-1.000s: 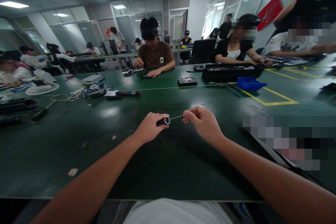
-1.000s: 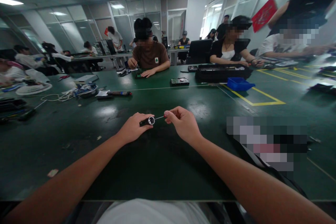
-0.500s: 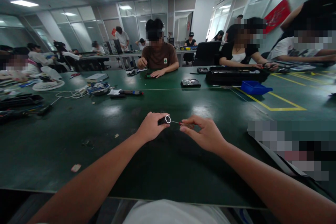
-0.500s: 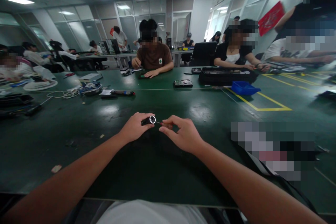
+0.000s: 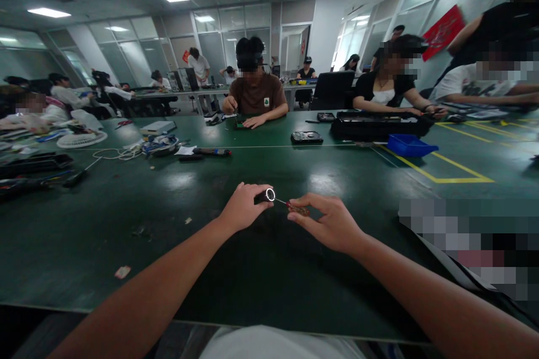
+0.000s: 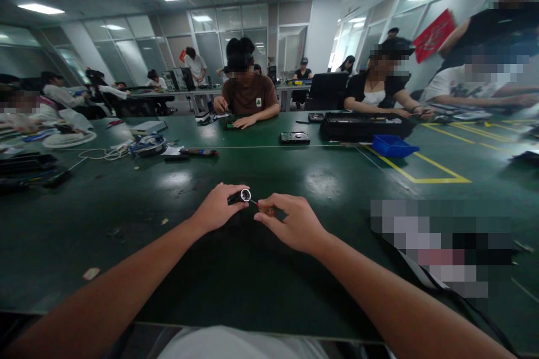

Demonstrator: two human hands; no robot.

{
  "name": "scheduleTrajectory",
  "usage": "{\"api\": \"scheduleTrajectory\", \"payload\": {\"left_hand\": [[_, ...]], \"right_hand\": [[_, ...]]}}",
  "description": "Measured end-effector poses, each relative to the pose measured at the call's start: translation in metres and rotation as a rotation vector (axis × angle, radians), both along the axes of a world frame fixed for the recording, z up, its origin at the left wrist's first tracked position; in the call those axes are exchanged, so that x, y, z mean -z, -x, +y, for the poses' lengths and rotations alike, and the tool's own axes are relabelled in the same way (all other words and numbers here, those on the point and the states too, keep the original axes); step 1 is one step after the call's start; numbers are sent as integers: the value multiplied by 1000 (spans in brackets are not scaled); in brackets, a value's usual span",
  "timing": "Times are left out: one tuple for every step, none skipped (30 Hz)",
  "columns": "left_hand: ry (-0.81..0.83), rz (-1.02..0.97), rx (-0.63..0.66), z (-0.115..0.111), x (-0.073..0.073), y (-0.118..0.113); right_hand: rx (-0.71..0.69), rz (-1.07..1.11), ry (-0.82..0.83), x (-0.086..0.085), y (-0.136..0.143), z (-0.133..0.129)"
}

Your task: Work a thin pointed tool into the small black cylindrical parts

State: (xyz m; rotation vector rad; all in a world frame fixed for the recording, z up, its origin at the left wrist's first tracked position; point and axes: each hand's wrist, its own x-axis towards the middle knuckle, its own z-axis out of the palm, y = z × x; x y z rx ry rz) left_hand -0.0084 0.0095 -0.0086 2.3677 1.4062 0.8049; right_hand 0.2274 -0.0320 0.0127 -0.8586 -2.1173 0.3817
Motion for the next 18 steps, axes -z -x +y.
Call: {"api": "scheduleTrajectory", "payload": {"left_hand": [[3, 0, 0, 0, 0, 0], [8, 1, 0, 0, -1, 0], [13, 2, -1, 0, -1, 0], [19, 3, -1, -1, -2, 0], [21, 5, -1, -1, -3, 0], [20, 5, 0, -2, -3, 0], [17, 5, 4, -2, -4, 0], [15, 7, 13, -3, -4, -1], [14, 9, 24, -3, -4, -1], [15, 13, 34, -4, -4, -1], [15, 18, 44, -4, -4, -1], [16, 25, 51, -5, -4, -1], [14, 32, 56, -5, -4, -2], [11, 38, 59, -5, -3, -2], [9, 43, 62, -5, -3, -2], [7, 46, 66, -5, -3, -2], [3, 47, 70, -4, -3, -1], [-2, 46, 72, -4, -3, -1]], "right_hand": [[-18, -6, -9, 0, 1, 0], [-36, -14, -19, 0, 1, -1], [-54, -26, -24, -1, 2, -2], [-68, -37, -21, -1, 2, -3], [-71, -44, -13, -2, 3, -4], [-61, -44, 4, -2, 4, -5], [-32, -36, 29, -3, 4, -6], [15, -21, 59, -3, 5, -7], [78, 2, 88, -4, 5, -7], [149, 28, 114, -5, 5, -7], [220, 55, 142, -5, 5, -6], [280, 77, 172, -6, 5, -5], [324, 94, 203, -6, 5, -3], [349, 107, 233, -6, 5, -2], [356, 116, 256, -7, 4, 0], [347, 124, 266, -7, 4, 1], [325, 131, 258, -7, 4, 1], [296, 134, 239, -7, 4, 2]]}}
